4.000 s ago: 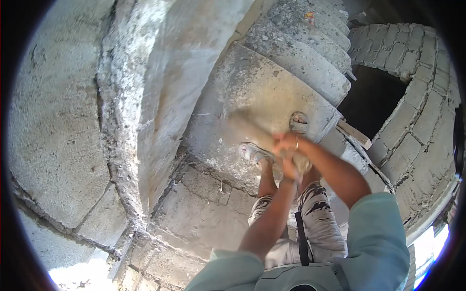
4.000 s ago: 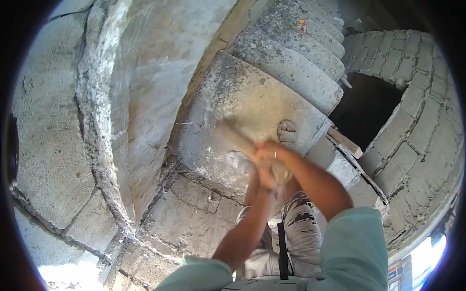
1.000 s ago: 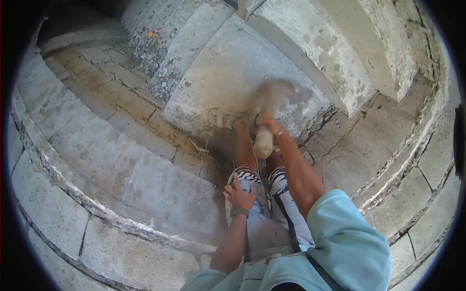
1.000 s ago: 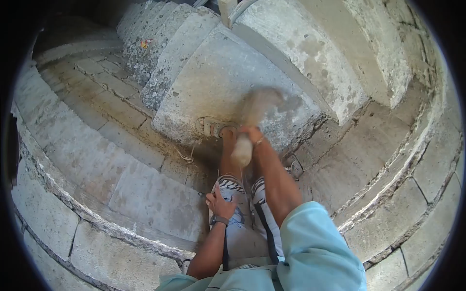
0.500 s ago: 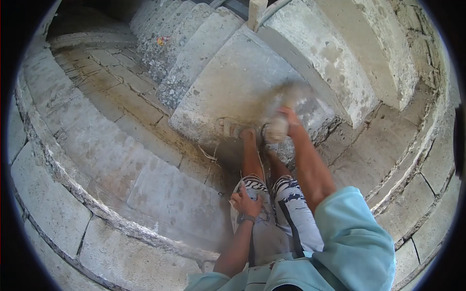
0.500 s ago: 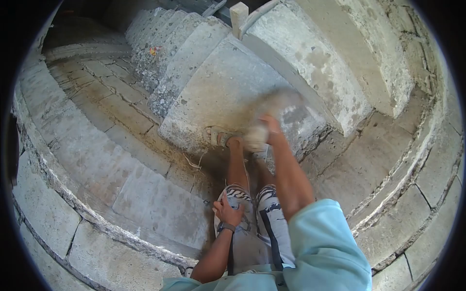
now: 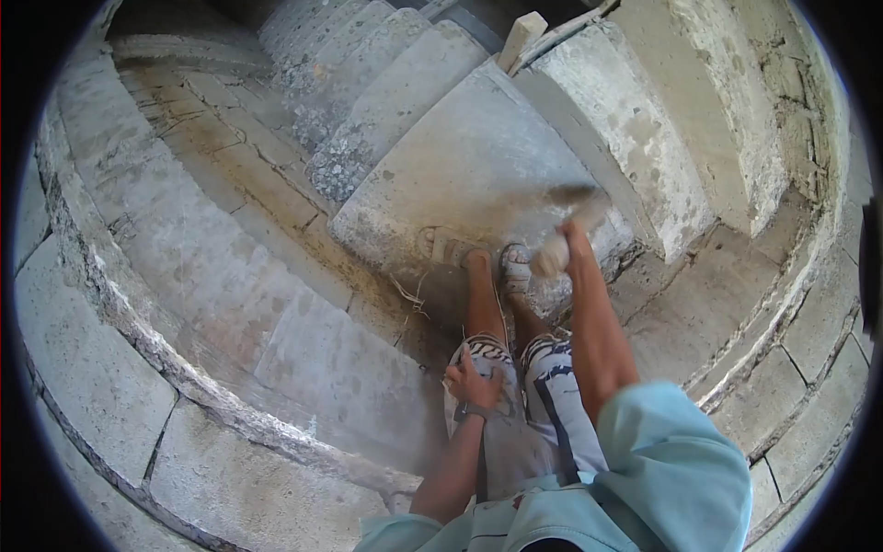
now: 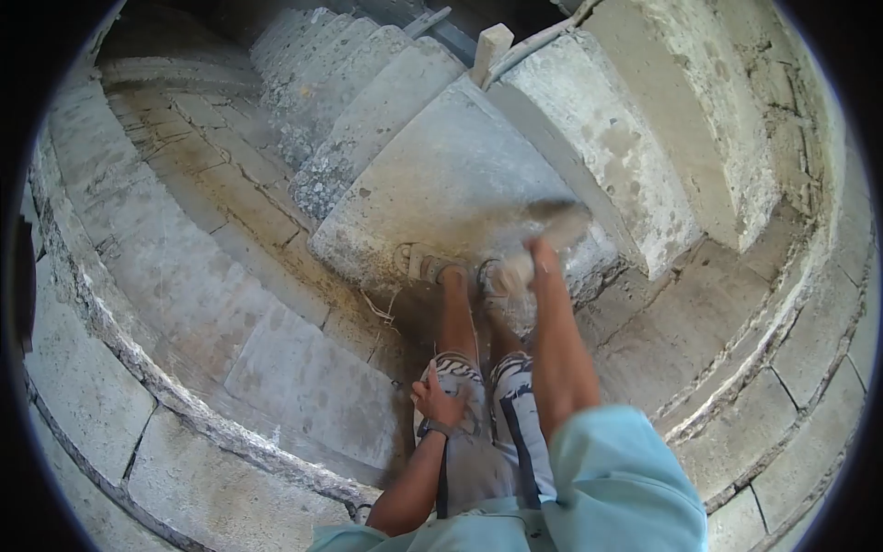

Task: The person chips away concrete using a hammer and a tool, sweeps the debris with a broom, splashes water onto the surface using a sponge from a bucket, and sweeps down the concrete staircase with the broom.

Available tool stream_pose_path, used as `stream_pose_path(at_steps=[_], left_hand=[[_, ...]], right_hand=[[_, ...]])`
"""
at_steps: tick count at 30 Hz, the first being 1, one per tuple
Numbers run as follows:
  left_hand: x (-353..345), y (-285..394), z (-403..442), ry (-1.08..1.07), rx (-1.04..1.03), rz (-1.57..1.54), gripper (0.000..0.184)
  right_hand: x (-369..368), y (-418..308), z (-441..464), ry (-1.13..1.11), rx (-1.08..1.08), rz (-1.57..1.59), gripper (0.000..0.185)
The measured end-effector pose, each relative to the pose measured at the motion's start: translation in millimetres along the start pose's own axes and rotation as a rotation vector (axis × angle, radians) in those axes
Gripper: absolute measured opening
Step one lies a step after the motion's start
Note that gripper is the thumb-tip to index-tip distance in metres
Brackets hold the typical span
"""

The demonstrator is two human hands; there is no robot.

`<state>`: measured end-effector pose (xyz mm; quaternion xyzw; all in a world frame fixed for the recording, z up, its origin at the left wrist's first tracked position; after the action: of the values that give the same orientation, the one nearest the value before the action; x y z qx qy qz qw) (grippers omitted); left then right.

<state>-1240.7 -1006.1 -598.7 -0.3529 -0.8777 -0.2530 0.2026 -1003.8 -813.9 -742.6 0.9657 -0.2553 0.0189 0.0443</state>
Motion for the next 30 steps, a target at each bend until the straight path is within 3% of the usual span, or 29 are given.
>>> stream_pose_path(at_steps=[1,3,5,7,8,10,12,13,15,16,18,19,20,21,22,23,25,28,30], left_hand=[[-3,-1,1,0.032,-0.022,0.011,0.081],[-10,-7,9,-0.004,-0.033,0.068,0.081],[-19,-8,2,-0.092,-0.017,0.091,0.083],[-18,-10,-2,-0.122,0.001,0.107,0.083],[-19,-10,3,-0.147,0.028,0.117,0.083],[-9,-5,3,-0.149,0.012,0.069,0.082],[-3,-7,7,-0.152,0.065,0.047,0.082],[-2,-10,6,-0.149,0.075,0.042,0.082],[3,-7,9,-0.040,0.036,-0.027,0.083],[5,-7,8,-0.044,0.040,-0.030,0.083],[9,-5,9,-0.055,0.060,-0.056,0.081],[5,-6,11,-0.048,0.065,-0.057,0.081],[3,-7,9,-0.039,0.067,0.018,0.080],[2,-8,7,-0.037,0.066,0.095,0.080],[0,-7,9,-0.044,0.062,0.093,0.080],[-3,-8,7,-0.075,0.051,0.020,0.080],[-6,-15,11,-0.116,0.048,-0.011,0.079],[12,-9,13,-0.090,0.042,-0.115,0.079],[-3,-13,17,-0.057,0.019,-0.047,0.079]], right_hand=[[-53,-15,29,-0.261,0.010,0.052,0.023],[-157,-18,6,-0.252,0.022,-0.165,0.023],[-189,19,4,-0.270,0.027,-0.420,0.042],[-185,40,-34,-0.397,0.137,-0.690,0.084],[-179,46,-63,-0.405,0.162,-0.794,0.084],[-126,80,-86,-0.434,0.154,-0.580,0.085],[-55,87,-96,-0.231,0.253,-0.438,0.067],[-28,97,-113,-0.154,-0.004,-0.229,0.061],[62,105,-56,0.102,-0.094,-0.172,0.043],[70,102,-36,0.116,-0.133,-0.127,0.036],[34,82,-9,0.189,-0.205,-0.119,0.022],[11,82,57,0.123,-0.087,-0.261,0.022],[-96,82,6,0.010,-0.111,-0.247,0.022],[-162,90,41,-0.218,0.083,-0.540,0.018],[-225,113,-4,-0.367,-0.102,-0.431,0.021],[-268,137,-28,-0.566,-0.309,-0.514,0.032],[-314,136,-69,-0.697,-0.169,-0.801,0.052],[-293,131,-114,-0.556,-0.054,-0.590,0.067],[-240,109,-112,-0.514,0.113,-0.382,0.062]])
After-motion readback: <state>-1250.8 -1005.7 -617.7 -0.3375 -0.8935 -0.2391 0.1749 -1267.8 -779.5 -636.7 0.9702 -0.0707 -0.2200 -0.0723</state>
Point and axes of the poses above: each hand's wrist, its own z-axis towards the middle knuckle, its own x-axis out of the back of the hand, y = z × x, the point moved 9 cm from there along z, towards the middle knuckle, and after that the axes turned 14 degrees about -x, right-handed, at the moved point
